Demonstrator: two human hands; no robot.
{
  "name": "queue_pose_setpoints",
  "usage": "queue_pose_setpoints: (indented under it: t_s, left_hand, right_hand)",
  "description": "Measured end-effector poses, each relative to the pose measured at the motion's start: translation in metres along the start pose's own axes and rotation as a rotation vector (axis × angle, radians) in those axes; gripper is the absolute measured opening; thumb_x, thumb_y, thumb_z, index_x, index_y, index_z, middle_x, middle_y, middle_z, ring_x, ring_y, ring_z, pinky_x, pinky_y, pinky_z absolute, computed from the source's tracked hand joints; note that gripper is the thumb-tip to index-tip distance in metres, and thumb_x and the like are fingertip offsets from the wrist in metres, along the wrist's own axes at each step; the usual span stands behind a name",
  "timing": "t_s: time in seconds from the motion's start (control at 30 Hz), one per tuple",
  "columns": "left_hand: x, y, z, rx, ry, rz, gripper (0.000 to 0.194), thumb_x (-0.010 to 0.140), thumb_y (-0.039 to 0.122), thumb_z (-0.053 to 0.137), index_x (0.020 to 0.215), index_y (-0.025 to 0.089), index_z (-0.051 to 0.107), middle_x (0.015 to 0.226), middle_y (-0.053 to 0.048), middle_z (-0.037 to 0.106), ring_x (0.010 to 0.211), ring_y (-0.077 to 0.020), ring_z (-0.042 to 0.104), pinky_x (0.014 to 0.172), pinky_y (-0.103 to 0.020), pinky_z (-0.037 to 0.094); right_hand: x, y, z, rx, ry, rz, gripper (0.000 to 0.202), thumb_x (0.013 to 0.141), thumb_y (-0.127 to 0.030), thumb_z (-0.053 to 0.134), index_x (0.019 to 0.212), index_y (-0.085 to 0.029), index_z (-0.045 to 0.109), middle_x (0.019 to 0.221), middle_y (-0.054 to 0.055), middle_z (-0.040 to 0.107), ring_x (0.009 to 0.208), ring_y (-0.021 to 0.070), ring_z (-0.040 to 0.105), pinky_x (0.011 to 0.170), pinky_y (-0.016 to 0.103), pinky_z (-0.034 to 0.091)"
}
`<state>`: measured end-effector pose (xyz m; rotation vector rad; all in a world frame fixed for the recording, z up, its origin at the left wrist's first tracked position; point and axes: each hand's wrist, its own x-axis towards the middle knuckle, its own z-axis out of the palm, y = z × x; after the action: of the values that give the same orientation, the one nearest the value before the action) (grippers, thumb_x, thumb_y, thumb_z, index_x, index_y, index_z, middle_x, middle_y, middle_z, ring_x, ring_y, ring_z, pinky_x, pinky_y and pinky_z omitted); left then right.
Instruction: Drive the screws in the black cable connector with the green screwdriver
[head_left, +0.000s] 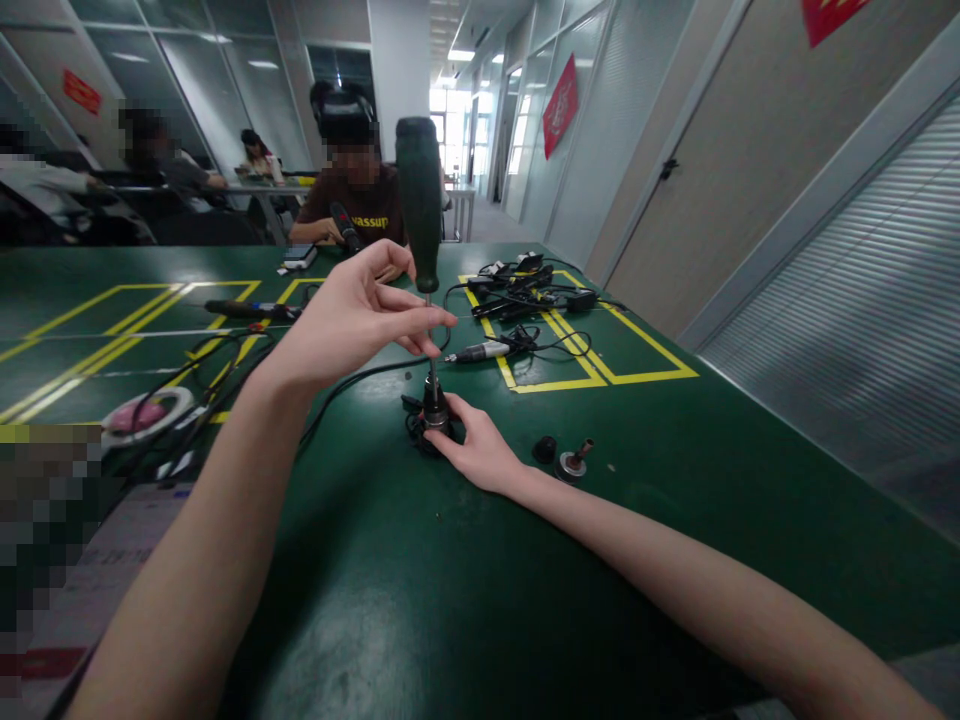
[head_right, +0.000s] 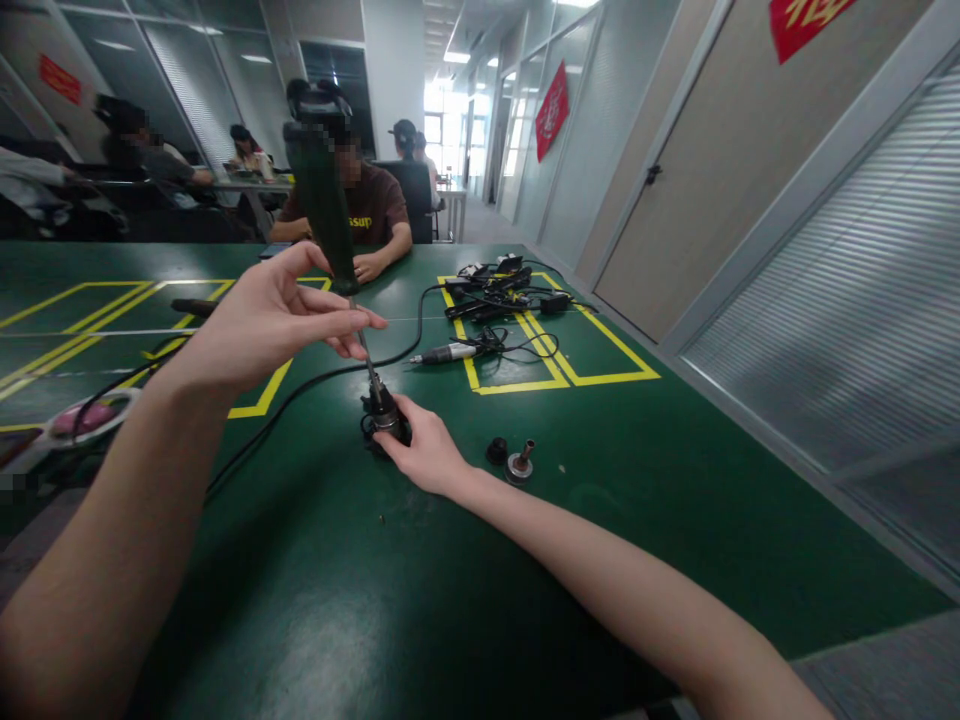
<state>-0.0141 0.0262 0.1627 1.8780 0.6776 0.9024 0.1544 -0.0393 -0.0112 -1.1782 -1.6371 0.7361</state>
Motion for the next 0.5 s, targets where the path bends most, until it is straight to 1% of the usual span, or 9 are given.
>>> queue_pose_setpoints:
  t_s: [0.1,0.17,0.23,0.37,0.43,0.5]
  left_hand:
    - [0.0,-0.0002,0.0039,0.046,0.034,0.032,0.058,0.076,0.032,0.092,0.118,0.021,0.054,0.079,0.001,0.078,0.068,-0.0208,0.081,0.064,-0.026,0.066]
    - [-0.0003,0.0002,0.0056,0.081,0.048,0.052,0.057,0.075,0.033,0.093,0.119,0.02,0.058,0.076,0.001,0.076,0.069,-0.0219,0.081,0.065,-0.027,0.067]
    - [-0.0007,0.001,0.0058,0.115,0.043,0.066,0.052,0.075,0.036,0.092,0.115,0.018,0.064,0.074,0.0,0.075,0.07,-0.0229,0.081,0.065,-0.029,0.067]
    - [-0.0017,0.0046,0.0028,0.16,-0.001,0.05,0.043,0.077,0.039,0.09,0.108,0.015,0.072,0.076,-0.003,0.077,0.076,-0.0243,0.081,0.071,-0.032,0.068]
    - [-0.0023,0.0072,0.0003,0.171,-0.034,0.025,0.043,0.078,0.04,0.09,0.109,0.013,0.075,0.08,-0.006,0.079,0.081,-0.0245,0.081,0.075,-0.032,0.068]
    - [-0.0025,0.0091,-0.0026,0.165,-0.073,0.001,0.039,0.079,0.04,0.088,0.105,0.012,0.078,0.085,-0.008,0.081,0.084,-0.0242,0.081,0.078,-0.032,0.068]
  right_hand:
    - [-0.0001,-0.0003,0.0003,0.004,0.001,0.0,0.038,0.089,-0.031,0.066,0.125,-0.017,0.066,0.117,0.01,0.078,0.109,0.0266,0.073,0.098,0.04,0.054]
    - [0.0001,-0.0004,0.0001,0.004,0.001,0.001,0.038,0.089,-0.031,0.067,0.125,-0.018,0.066,0.117,0.01,0.078,0.11,0.0266,0.073,0.098,0.04,0.054]
    - [0.0003,-0.0005,-0.0001,0.005,0.0,0.0,0.038,0.089,-0.03,0.067,0.125,-0.018,0.066,0.118,0.01,0.078,0.11,0.0267,0.073,0.099,0.04,0.054]
    - [0.0007,-0.0004,-0.0007,0.004,-0.001,0.002,0.038,0.089,-0.03,0.068,0.125,-0.018,0.067,0.118,0.01,0.078,0.11,0.0262,0.073,0.099,0.04,0.054]
    - [0.0005,-0.0003,-0.0007,0.003,0.001,0.002,0.038,0.089,-0.03,0.068,0.125,-0.018,0.067,0.118,0.01,0.078,0.11,0.0259,0.073,0.099,0.04,0.054]
    - [0.0003,-0.0003,-0.0005,0.006,0.003,0.0,0.037,0.089,-0.029,0.068,0.125,-0.018,0.067,0.118,0.009,0.078,0.109,0.0255,0.073,0.099,0.039,0.054]
